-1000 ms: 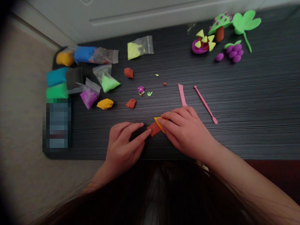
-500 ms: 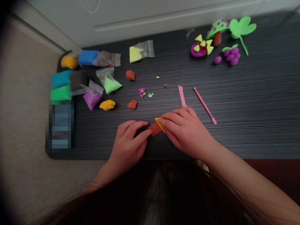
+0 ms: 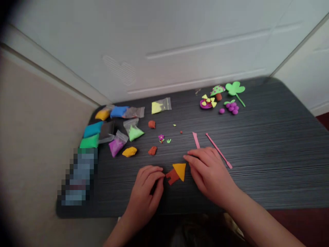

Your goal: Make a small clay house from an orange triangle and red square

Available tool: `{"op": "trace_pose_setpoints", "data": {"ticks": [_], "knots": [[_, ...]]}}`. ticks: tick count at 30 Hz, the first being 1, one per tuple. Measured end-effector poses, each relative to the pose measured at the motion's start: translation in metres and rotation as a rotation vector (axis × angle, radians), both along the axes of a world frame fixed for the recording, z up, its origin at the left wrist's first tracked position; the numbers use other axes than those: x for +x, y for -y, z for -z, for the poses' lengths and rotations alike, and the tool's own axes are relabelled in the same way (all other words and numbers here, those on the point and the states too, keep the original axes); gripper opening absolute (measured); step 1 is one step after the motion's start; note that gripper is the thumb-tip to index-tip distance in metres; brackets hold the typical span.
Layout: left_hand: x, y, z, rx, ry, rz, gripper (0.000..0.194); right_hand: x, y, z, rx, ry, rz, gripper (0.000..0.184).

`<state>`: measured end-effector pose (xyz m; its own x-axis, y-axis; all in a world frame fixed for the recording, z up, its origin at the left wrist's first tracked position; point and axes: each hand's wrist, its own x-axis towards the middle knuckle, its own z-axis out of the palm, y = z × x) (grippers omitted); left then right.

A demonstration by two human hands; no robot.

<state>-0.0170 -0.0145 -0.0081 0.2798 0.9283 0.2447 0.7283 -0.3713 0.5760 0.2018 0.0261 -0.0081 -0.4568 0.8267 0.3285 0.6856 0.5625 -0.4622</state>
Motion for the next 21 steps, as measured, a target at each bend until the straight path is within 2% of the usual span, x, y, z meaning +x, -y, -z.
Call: {"op": "trace_pose_setpoints", "data": {"ticks": [4,8,12,16,21], "knots": [[0.004,-0.014,-0.004,-0.093,-0.030,0.007,0.024,0.000,-0.004,0.004,0.024,-0.018,0.074,0.029],[0.014,-0.039,-0.015,-0.216,-0.026,0.096,0.024,0.001,-0.006,0.006,0.045,-0.062,0.147,0.027],[0.022,-0.056,-0.023,-0.425,0.128,0.173,0.010,0.002,-0.007,0.009,0.074,-0.110,0.207,0.026],[0.022,-0.058,-0.024,-0.509,0.262,0.182,0.005,0.002,-0.009,0.012,0.103,-0.127,0.228,0.026],[0.015,-0.062,-0.021,-0.567,0.519,0.160,0.019,0.003,-0.009,0.013,0.151,-0.171,0.260,0.024]]}}
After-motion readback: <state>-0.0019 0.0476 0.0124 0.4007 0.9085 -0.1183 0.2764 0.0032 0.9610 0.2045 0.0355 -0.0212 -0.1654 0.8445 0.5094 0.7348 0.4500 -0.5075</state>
